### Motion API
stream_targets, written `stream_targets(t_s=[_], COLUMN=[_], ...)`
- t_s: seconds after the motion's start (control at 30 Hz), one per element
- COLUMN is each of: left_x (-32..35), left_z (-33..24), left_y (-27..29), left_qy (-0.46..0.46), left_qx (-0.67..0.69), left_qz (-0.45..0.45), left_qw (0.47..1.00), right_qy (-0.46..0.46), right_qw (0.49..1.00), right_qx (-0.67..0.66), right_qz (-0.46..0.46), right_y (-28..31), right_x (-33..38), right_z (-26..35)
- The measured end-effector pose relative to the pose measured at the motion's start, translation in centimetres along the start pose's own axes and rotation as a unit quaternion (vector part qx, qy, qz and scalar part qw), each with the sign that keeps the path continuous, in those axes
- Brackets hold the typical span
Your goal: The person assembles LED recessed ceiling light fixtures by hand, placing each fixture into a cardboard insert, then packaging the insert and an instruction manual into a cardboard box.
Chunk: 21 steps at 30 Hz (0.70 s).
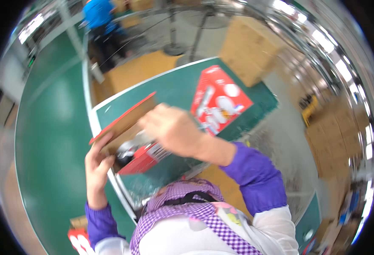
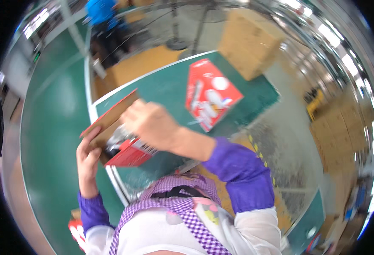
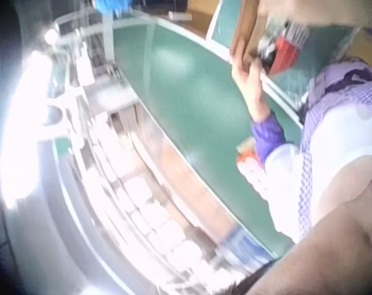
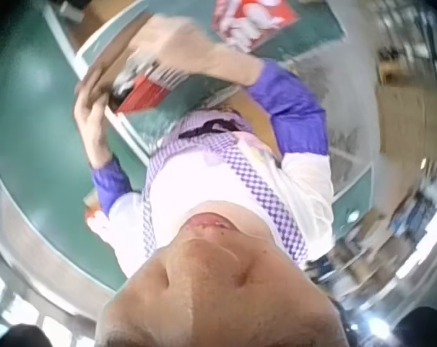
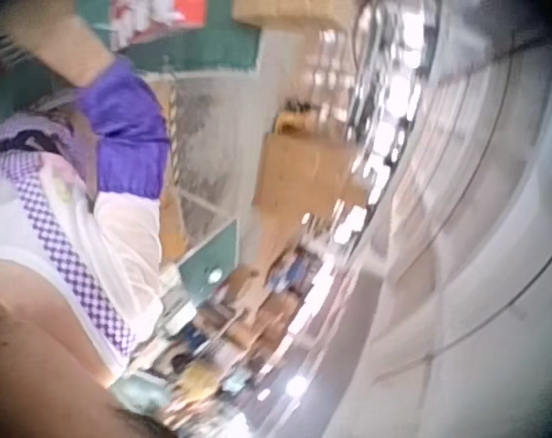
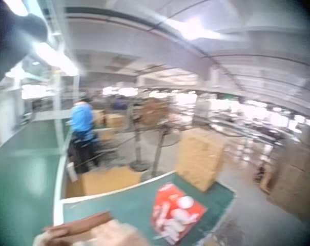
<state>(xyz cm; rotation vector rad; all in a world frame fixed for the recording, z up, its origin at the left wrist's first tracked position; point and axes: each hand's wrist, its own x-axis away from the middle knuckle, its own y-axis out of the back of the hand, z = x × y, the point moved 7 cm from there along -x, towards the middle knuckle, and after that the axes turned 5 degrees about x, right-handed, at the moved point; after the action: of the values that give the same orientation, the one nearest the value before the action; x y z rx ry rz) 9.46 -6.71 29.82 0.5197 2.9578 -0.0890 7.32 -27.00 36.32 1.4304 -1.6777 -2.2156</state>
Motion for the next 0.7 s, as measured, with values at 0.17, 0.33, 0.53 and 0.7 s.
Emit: stream_targets(t_s=[0.17, 0.33, 0.53, 0.7], left_x=[1.4, 1.7, 1.5, 2.0], left_z=[-0.9, -0.5, -0.4, 0.1], left_y=[0.2, 0.4, 0.0, 1.9], left_qy=[-0.004, 0.0, -0.053, -0.108], left_qx=[0.072, 0.069, 0.097, 0.13], left_qz=[0.0, -0.012, 0.001, -0.036], left_qw=[0.997, 0.998, 0.994, 0.985], right_qy=[0.029, 0.07, 0.133, 0.151], right_qw=[0.996, 0.996, 0.984, 0.976], right_qx=[-0.082, -0.052, 0.018, 0.006], right_qz=[-0.003, 0.024, 0.117, 0.156], right_y=[0.3, -0.8, -2.7, -3.9], right_x=[-1.9, -3.3, -4.5, -4.4], right_z=[0.6, 1.3, 1.7, 2.2])
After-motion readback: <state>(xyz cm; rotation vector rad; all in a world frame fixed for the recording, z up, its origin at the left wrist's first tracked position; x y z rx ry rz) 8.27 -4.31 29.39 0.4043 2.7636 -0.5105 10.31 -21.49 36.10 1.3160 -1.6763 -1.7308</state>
